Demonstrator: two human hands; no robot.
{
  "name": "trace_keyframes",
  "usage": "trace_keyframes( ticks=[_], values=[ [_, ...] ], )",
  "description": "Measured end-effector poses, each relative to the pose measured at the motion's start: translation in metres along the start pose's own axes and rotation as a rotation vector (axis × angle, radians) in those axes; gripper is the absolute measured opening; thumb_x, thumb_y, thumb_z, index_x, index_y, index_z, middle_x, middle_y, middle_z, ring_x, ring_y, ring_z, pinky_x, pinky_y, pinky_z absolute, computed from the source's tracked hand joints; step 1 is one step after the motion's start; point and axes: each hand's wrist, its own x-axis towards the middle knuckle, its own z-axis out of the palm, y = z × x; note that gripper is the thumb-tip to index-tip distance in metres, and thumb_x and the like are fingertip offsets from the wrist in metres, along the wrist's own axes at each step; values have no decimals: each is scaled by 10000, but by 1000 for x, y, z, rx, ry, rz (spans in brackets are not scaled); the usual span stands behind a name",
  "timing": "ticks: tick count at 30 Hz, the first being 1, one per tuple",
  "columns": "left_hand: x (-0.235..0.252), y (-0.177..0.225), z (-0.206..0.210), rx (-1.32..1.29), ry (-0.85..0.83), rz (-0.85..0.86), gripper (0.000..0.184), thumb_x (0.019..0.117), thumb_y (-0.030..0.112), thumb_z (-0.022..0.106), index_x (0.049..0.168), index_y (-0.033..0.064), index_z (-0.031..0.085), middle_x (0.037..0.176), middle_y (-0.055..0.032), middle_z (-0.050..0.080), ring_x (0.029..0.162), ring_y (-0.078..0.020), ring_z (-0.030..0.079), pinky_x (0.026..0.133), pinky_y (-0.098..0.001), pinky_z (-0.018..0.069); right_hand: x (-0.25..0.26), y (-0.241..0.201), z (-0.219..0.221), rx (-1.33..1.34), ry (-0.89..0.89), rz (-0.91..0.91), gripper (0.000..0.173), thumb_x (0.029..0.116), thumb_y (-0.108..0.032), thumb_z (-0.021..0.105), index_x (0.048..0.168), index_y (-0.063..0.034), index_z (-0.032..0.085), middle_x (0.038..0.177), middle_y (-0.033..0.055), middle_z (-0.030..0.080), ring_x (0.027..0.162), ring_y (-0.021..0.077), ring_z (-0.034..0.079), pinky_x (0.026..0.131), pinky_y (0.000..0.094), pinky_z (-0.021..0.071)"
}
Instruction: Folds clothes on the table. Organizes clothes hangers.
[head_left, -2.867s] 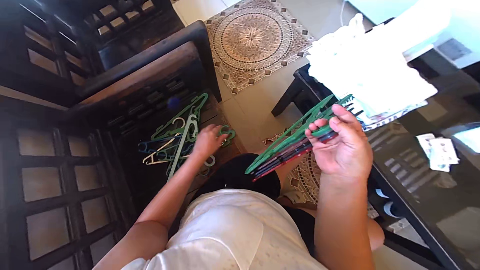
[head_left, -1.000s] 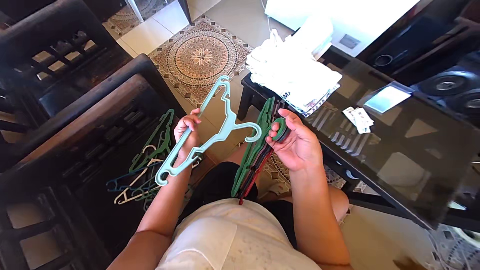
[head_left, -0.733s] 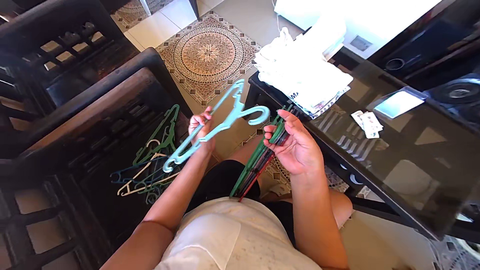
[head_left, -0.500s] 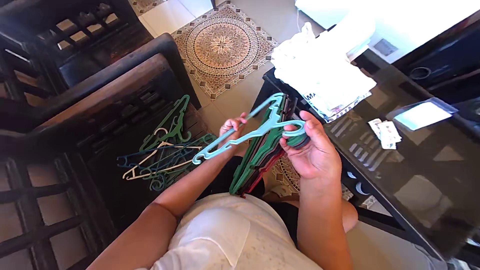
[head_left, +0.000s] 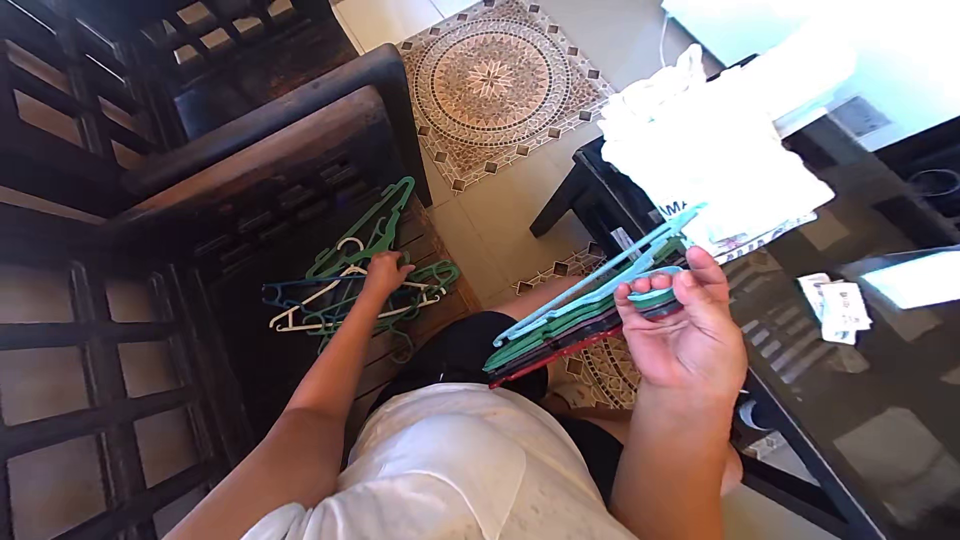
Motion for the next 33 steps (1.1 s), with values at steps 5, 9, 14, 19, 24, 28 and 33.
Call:
trace_keyframes(
  ticks=[5,9,14,19,24,28,33],
  values=[
    [5,-1,5,136,14,33,326,1027,155,602,1244,-83,656,1409,-267,581,1481,-455,342,1213,-652,205,-3,4,2,-32,29,8,385,1037,-1,364,1158,-188,678,819,15,737,777,145,743,746,314,640],
    [-6,15,-21,-27,327,48,309,1072,96,488,1273,-76,649,1330,-311,619,1305,-484,556,1117,-625,404,-5,2,1,-32,36,-6,341,1036,14,391,1103,-150,684,835,46,750,780,162,751,742,318,643],
    [-4,12,-42,-182,727,295,279,1050,34,499,1204,-98,691,1273,-298,667,1270,-455,609,1117,-529,451,-5,6,4,-83,99,-24,302,1042,12,413,1061,-147,668,809,22,728,762,144,739,734,315,639],
    [-26,51,-71,-93,758,574,257,1010,-50,492,1129,-94,714,1234,-306,679,1216,-470,637,1067,-527,490,-5,3,-2,-125,41,-59,306,1033,28,423,1096,-132,675,808,15,723,740,134,732,715,304,640],
    [-67,124,-124,6,555,893,249,982,-99,485,1050,-66,722,1161,-307,670,1158,-432,654,1018,-449,522,0,-19,0,-305,-121,-42,337,988,39,485,1239,-128,635,819,-16,713,707,91,712,683,253,627],
    [-85,178,-135,-48,560,1194,231,973,-78,539,1056,-27,749,1111,-242,730,1112,-343,707,1004,-383,547,3,-39,10,-475,-285,-42,410,954,53,512,1307,-119,630,850,-11,740,721,80,725,696,230,627],
    [-119,244,-95,-43,350,1330,286,990,-29,553,1241,-37,690,1213,-207,721,1103,-296,725,937,-369,584,-5,-32,21,-490,-402,0,446,933,57,519,1345,-83,618,1025,34,770,830,137,762,780,294,648]
  ],
)
